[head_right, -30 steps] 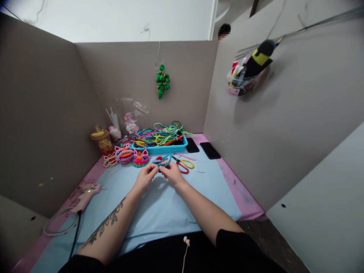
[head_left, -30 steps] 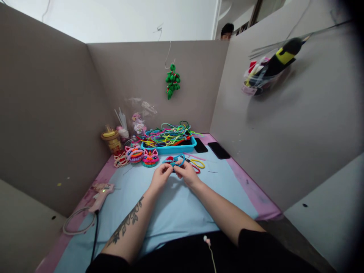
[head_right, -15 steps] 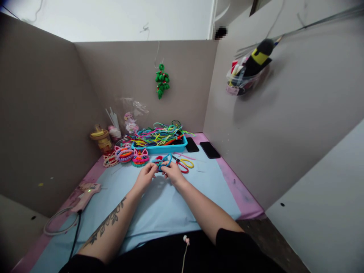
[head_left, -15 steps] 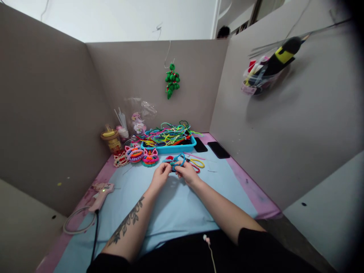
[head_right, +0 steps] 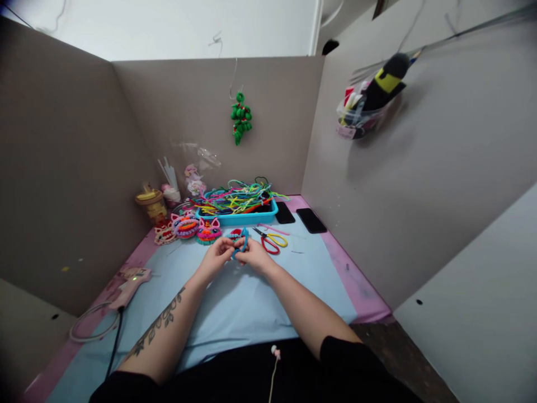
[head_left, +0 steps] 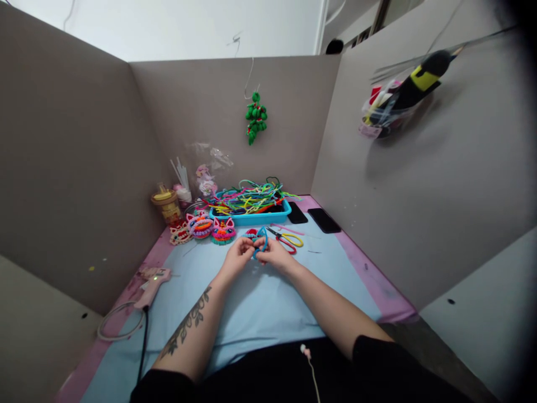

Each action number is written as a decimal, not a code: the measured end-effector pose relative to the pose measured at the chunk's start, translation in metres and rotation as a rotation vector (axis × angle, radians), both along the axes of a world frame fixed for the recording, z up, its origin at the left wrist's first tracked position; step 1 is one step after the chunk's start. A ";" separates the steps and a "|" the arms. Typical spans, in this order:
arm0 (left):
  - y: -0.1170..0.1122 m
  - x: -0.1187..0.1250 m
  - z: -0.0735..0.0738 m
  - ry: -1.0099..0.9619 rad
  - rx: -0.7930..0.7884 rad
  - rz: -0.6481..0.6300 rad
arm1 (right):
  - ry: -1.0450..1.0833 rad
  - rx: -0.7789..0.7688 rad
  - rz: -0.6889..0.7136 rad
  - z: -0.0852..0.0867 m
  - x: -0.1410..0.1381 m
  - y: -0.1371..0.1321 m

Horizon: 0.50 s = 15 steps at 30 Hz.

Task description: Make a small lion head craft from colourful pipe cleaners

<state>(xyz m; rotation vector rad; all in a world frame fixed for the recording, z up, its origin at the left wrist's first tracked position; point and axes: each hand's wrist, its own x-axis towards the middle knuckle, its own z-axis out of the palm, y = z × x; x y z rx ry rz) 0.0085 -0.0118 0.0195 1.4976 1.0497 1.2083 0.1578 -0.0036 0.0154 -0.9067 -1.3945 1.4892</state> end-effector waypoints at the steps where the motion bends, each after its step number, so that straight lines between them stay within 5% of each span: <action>1: 0.001 -0.002 -0.001 0.007 0.005 0.014 | -0.004 -0.003 0.007 0.001 0.001 0.000; 4: 0.006 -0.014 -0.007 0.095 -0.001 0.088 | -0.014 0.003 -0.053 0.005 0.005 0.001; 9: 0.007 -0.029 -0.014 0.540 0.038 0.081 | -0.138 0.062 -0.227 0.006 0.012 0.004; 15: -0.002 -0.012 0.002 0.416 0.219 0.027 | -0.214 0.269 -0.206 -0.006 0.007 0.006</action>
